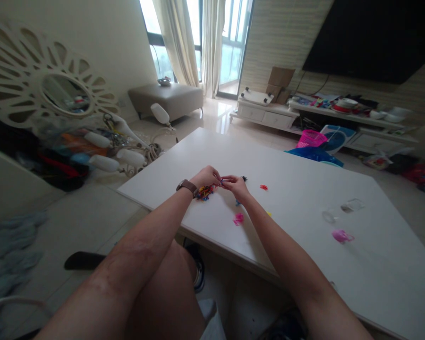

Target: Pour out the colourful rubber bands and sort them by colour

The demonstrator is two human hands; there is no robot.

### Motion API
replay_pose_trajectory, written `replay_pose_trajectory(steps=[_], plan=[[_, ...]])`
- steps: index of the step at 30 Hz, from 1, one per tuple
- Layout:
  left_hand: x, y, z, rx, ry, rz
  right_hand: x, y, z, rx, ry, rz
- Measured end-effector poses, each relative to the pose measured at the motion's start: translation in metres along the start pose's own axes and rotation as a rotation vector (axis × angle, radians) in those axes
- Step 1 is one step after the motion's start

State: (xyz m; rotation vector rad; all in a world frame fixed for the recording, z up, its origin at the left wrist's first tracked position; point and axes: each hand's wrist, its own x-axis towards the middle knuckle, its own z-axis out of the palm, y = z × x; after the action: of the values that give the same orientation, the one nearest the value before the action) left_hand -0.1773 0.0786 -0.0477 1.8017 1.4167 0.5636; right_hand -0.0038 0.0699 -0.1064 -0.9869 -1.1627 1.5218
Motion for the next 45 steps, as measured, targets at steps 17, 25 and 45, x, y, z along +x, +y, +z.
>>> replay_pose_trajectory(steps=[17, 25, 45], plan=[[-0.005, 0.01, -0.002, -0.013, -0.007, -0.063, -0.006, 0.0, -0.008, 0.04, 0.044, 0.032], [-0.005, 0.005, -0.002, 0.329, 0.067, -0.035, -0.015, -0.004, -0.009, 0.005, 0.082, 0.054], [-0.011, 0.036, 0.031, -0.131, -0.238, 0.205, -0.067, -0.013, -0.044, 0.119, 0.153, -0.066]])
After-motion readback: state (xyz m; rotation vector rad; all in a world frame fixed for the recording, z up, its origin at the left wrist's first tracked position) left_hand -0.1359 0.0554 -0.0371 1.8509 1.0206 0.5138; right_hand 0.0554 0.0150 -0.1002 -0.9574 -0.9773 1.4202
